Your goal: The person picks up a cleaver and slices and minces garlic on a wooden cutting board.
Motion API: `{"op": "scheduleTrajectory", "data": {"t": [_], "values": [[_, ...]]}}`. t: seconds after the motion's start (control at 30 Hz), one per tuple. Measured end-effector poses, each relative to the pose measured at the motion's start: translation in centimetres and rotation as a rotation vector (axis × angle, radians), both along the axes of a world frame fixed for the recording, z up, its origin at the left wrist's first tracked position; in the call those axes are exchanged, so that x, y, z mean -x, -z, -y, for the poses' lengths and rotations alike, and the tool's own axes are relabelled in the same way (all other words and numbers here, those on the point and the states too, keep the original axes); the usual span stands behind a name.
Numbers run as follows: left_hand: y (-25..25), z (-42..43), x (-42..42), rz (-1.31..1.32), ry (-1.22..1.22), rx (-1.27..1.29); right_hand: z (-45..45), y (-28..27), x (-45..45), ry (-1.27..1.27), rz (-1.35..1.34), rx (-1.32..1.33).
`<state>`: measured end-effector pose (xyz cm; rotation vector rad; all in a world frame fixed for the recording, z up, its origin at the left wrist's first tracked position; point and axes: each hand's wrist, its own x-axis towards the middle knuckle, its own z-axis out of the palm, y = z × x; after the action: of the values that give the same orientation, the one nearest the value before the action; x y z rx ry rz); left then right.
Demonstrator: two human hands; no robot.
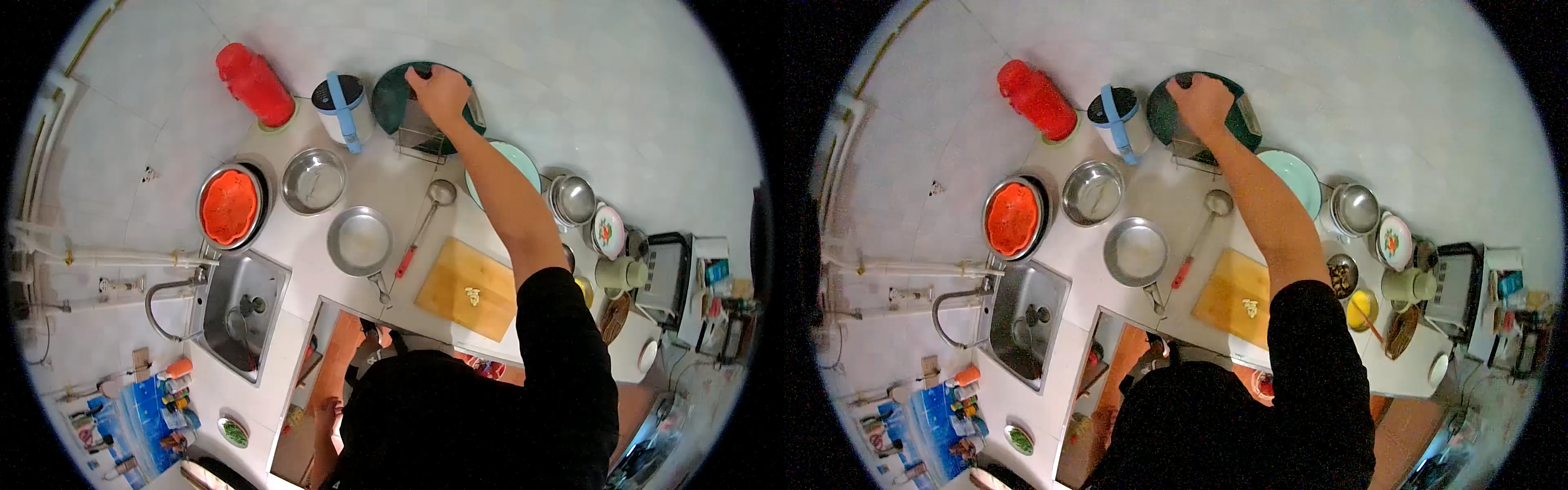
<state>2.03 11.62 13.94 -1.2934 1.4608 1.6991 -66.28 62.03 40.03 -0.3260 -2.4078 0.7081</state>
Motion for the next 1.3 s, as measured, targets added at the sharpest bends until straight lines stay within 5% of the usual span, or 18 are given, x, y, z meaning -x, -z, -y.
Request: {"op": "scheduleTrajectory", "data": {"t": [0.03,0.1,0.13,0.2,0.3,0.37,0.43,0.63,0.8,0.87,0.97,1.13,1.3], "values": [[0.8,1.1,0.6,-0.012,-0.172,-0.07,-0.3,-1.4,-0.9,0.008,-0.098,-0.017],[3.9,4.3,3.1,-0.283,0.293,0.065,-1.8,-3.9,-3.4,0.039,-0.12,0.005],[5.8,6.8,5.3,-0.13,0.074,-0.518,-3.0,-4.9,-5.2,0.0,-0.214,0.104],[6.1,7.5,10.6,-0.117,-0.035,-0.856,-5.1,-7.6,-10.1,-0.082,-0.316,0.353],[1.4,4.5,18.2,-0.296,0.66,0.037,-6.8,-11.0,-20.7,0.017,-0.293,0.681],[3.9,4.5,24.6,-0.439,0.81,-0.139,-11.1,-9.4,-30.4,0.173,-0.33,1.072],[-1.2,0.1,28.3,-0.501,1.057,0.063,-9.6,-7.5,-38.2,0.214,-0.404,1.277],[-4.9,-13.0,31.9,-0.932,1.664,-0.052,-3.9,-2.9,-56.9,0.437,-0.296,1.352],[-4.0,-24.4,31.1,-1.037,1.891,-0.105,-0.7,-0.3,-65.0,0.178,-0.505,1.445],[-2.9,-28.6,30.3,-1.062,1.935,-0.066,-0.4,0.1,-66.4,0.092,-0.163,1.446],[1.1,-34.5,29.7,-1.281,1.954,0.178,-2.3,4.2,-65.9,0.385,0.365,1.246],[4.7,-41.8,30.6,-1.585,1.915,0.39,-3.7,13.0,-68.4,0.529,0.306,1.416],[7.8,-44.5,32.0,-1.656,2.008,0.241,-3.2,17.3,-70.3,0.615,0.204,1.366]]}}
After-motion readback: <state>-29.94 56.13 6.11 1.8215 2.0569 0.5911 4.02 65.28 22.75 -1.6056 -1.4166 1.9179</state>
